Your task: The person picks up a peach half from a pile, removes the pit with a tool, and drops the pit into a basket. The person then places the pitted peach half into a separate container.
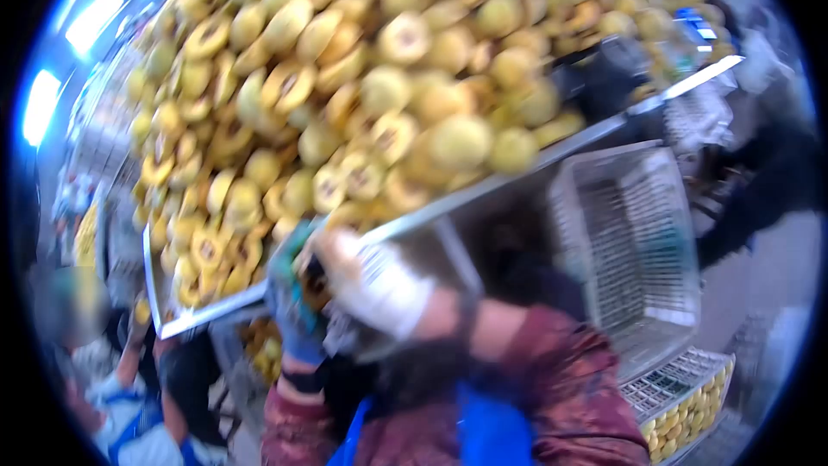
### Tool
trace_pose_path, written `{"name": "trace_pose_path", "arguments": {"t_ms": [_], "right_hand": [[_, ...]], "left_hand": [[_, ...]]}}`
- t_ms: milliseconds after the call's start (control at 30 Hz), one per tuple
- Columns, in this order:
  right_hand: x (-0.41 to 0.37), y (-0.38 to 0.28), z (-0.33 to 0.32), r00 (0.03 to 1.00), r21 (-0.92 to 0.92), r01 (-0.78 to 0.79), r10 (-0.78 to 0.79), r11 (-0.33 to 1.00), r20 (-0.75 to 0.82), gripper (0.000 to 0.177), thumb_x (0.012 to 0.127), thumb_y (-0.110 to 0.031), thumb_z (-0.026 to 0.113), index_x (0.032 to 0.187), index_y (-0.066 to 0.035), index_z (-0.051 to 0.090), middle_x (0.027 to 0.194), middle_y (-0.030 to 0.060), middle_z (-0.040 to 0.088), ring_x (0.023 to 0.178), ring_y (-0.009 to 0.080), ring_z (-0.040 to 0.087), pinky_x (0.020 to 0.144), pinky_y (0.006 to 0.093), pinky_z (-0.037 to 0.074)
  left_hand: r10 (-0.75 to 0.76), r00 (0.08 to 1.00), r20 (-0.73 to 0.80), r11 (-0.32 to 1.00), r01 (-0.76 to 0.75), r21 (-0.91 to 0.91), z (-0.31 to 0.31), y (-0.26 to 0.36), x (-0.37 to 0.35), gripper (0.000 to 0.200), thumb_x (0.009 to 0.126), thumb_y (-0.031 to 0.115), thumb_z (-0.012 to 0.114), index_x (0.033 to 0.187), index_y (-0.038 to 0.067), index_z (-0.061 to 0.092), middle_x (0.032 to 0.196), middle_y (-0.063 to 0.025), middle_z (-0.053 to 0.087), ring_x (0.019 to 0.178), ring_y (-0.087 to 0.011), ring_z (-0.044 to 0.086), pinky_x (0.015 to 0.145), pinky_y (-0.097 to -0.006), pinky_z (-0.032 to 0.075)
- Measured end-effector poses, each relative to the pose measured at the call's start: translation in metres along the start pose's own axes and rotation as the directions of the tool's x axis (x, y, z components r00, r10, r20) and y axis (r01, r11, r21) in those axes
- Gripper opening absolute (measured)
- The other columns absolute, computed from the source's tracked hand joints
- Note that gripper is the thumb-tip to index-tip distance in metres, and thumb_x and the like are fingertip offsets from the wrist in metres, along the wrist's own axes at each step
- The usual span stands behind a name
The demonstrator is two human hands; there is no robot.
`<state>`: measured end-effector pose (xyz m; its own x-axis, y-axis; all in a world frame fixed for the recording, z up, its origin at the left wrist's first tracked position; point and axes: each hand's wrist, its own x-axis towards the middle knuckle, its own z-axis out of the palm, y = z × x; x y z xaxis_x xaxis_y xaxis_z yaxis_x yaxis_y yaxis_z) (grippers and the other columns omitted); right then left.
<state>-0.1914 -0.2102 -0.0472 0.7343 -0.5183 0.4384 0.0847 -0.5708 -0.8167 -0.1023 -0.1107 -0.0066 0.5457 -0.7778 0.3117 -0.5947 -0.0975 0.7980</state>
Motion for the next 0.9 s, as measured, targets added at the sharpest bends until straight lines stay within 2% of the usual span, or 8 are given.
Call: {"name": "trace_pose_path", "arguments": {"t_ms": [67, 133, 233, 333, 467, 600, 800, 900], "right_hand": [[0.011, -0.04, -0.032, 0.952, 0.395, -0.301, 0.299, 0.868, 0.067, 0.008, 0.088, -0.005, 0.049, 0.087, -0.004, 0.056, 0.082, 0.0191, 0.061, 0.081, 0.0374, 0.062, 0.068, 0.0409, 0.05], [0.009, -0.025, -0.029, 0.974, 0.296, -0.227, 0.22, 0.928, 0.058, 0.012, 0.085, -0.004, 0.053, 0.096, -0.004, 0.054, 0.087, 0.0195, 0.061, 0.085, 0.0388, 0.061, 0.071, 0.0417, 0.05], [0.006, -0.019, -0.027, 0.989, 0.199, -0.145, 0.139, 0.969, 0.041, 0.032, 0.08, -0.002, 0.059, 0.111, -0.005, 0.05, 0.096, 0.0202, 0.061, 0.092, 0.0408, 0.061, 0.076, 0.0429, 0.049], [0.003, -0.011, -0.018, 0.982, 0.272, -0.184, 0.166, 0.945, 0.087, 0.03, 0.087, 0.002, 0.053, 0.116, -0.006, 0.05, 0.097, 0.0126, 0.061, 0.083, 0.0259, 0.065, 0.069, 0.0363, 0.053], [0.0, -0.011, -0.016, 0.998, 0.277, -0.058, 0.048, 0.959, 0.042, 0.027, 0.086, 0.003, 0.055, 0.112, -0.004, 0.05, 0.095, 0.0139, 0.061, 0.082, 0.0292, 0.063, 0.073, 0.0374, 0.05], [0.004, -0.02, -0.021, 0.993, 0.313, -0.086, 0.057, 0.946, 0.101, 0.03, 0.084, 0.002, 0.058, 0.112, -0.004, 0.05, 0.092, 0.0153, 0.061, 0.083, 0.0338, 0.062, 0.073, 0.0397, 0.048], [0.004, -0.027, -0.019, 0.999, 0.334, -0.017, 0.005, 0.943, 0.039, 0.033, 0.08, 0.007, 0.054, 0.11, -0.005, 0.046, 0.096, 0.0141, 0.055, 0.094, 0.0334, 0.056, 0.084, 0.0363, 0.046], [0.003, -0.024, -0.013, 0.997, 0.284, 0.078, -0.073, 0.956, -0.028, 0.039, 0.078, 0.008, 0.056, 0.114, -0.005, 0.045, 0.098, 0.0145, 0.055, 0.094, 0.036, 0.055, 0.084, 0.0367, 0.046]], "left_hand": [[-0.106, 0.994, -0.019, 0.949, 0.095, -0.3, 0.007, -0.008, -0.003, 0.033, 0.1, 0.026, 0.048, 0.118, 0.0, 0.059, 0.119, -0.0087, 0.059, 0.108, -0.0206, 0.055, 0.097, -0.0347, 0.043], [-0.321, 0.947, 0.02, 0.665, 0.241, -0.707, 0.013, -0.019, -0.007, 0.03, 0.1, 0.02, 0.049, 0.12, -0.001, 0.056, 0.119, -0.0103, 0.059, 0.108, -0.022, 0.056, 0.097, -0.0356, 0.043], [-0.233, 0.972, -0.01, 0.75, 0.173, -0.639, 0.016, -0.034, -0.012, 0.036, 0.099, 0.027, 0.052, 0.122, -0.001, 0.055, 0.117, -0.0113, 0.06, 0.107, -0.0228, 0.056, 0.095, -0.0358, 0.044], [-0.149, 0.987, 0.065, 0.844, 0.161, -0.512, 0.004, -0.013, -0.004, 0.046, 0.1, 0.041, 0.048, 0.118, 0.0, 0.058, 0.111, -0.0081, 0.061, 0.097, -0.0164, 0.057, 0.085, -0.0313, 0.046], [-0.149, 0.987, 0.062, 0.816, 0.158, -0.556, 0.003, -0.021, -0.012, 0.039, 0.102, 0.035, 0.046, 0.118, 0.001, 0.057, 0.112, -0.0089, 0.06, 0.096, -0.0169, 0.059, 0.083, -0.0302, 0.049], [-0.279, 0.958, 0.06, 0.733, 0.253, -0.632, 0.005, 0.01, -0.015, 0.045, 0.102, 0.027, 0.048, 0.13, -0.008, 0.051, 0.13, -0.019, 0.054, 0.116, -0.0263, 0.055, 0.1, -0.0377, 0.044], [-0.355, 0.934, 0.03, 0.706, 0.289, -0.646, 0.006, 0.004, -0.019, 0.048, 0.1, 0.031, 0.052, 0.132, -0.005, 0.05, 0.132, -0.0162, 0.055, 0.115, -0.027, 0.055, 0.099, -0.0382, 0.045], [-0.264, 0.963, -0.06, 0.649, 0.131, -0.749, 0.021, -0.072, -0.02, 0.035, 0.101, 0.028, 0.047, 0.123, 0.001, 0.053, 0.116, -0.01, 0.059, 0.1, -0.0179, 0.059, 0.087, -0.0315, 0.049]]}}
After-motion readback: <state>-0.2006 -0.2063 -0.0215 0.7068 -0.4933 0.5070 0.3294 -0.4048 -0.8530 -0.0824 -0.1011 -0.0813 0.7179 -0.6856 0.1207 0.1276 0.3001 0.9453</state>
